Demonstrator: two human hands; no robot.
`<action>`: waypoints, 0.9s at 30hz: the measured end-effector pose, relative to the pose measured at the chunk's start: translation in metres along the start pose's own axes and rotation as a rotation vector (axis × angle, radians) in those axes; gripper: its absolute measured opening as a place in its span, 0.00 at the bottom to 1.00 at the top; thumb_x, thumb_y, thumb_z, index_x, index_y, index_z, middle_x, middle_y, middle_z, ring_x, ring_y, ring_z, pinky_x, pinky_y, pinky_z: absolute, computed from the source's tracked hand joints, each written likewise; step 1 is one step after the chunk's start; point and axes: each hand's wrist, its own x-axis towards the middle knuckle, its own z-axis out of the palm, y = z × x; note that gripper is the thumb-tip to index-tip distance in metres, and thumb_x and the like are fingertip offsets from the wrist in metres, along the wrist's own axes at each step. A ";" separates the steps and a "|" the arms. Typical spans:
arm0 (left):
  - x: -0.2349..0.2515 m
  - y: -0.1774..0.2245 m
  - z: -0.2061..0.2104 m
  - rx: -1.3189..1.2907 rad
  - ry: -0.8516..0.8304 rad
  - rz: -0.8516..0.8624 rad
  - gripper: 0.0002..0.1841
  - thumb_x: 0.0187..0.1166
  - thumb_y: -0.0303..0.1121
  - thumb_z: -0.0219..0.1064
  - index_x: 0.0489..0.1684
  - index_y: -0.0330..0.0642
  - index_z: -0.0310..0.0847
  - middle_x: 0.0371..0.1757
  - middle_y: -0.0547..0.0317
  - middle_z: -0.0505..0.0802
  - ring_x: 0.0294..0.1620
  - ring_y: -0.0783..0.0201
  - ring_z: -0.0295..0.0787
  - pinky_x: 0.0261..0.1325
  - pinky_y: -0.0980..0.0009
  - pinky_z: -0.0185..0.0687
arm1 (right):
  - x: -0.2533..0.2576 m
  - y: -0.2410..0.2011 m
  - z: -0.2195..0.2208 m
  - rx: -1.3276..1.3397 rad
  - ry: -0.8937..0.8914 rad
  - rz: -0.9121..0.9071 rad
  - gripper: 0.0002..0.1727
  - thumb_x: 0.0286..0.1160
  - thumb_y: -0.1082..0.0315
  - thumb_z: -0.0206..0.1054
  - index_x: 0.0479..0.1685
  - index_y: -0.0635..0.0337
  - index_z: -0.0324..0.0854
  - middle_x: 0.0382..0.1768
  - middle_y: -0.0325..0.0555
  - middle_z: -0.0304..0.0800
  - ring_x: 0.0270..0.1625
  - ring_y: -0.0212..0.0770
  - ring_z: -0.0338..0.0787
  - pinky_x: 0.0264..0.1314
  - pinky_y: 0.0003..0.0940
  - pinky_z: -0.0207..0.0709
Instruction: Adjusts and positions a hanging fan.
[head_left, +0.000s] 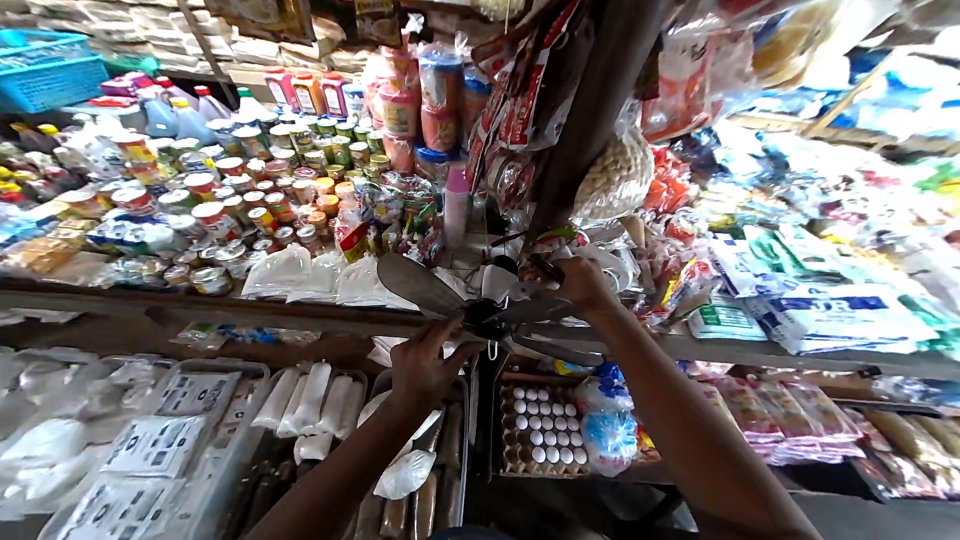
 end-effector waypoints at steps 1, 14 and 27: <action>0.001 0.001 0.005 -0.007 0.005 -0.030 0.24 0.71 0.47 0.77 0.53 0.35 0.94 0.36 0.50 0.98 0.20 0.65 0.87 0.24 0.69 0.79 | 0.001 0.003 0.001 -0.017 -0.004 -0.012 0.21 0.62 0.59 0.86 0.41 0.68 0.89 0.40 0.64 0.92 0.49 0.66 0.90 0.54 0.69 0.78; 0.040 -0.013 0.012 -0.108 -0.036 -0.100 0.10 0.71 0.35 0.78 0.40 0.37 0.95 0.34 0.55 0.97 0.27 0.69 0.89 0.36 0.69 0.84 | -0.047 0.029 0.005 0.350 0.501 -0.106 0.10 0.77 0.67 0.73 0.47 0.65 0.90 0.33 0.51 0.92 0.26 0.42 0.86 0.32 0.44 0.82; 0.026 -0.023 0.005 -0.173 -0.056 -0.091 0.13 0.71 0.37 0.79 0.42 0.34 0.94 0.34 0.56 0.97 0.30 0.77 0.90 0.38 0.82 0.84 | -0.052 0.105 0.172 0.689 0.109 0.458 0.16 0.82 0.63 0.67 0.57 0.68 0.85 0.32 0.50 0.91 0.27 0.39 0.88 0.37 0.40 0.85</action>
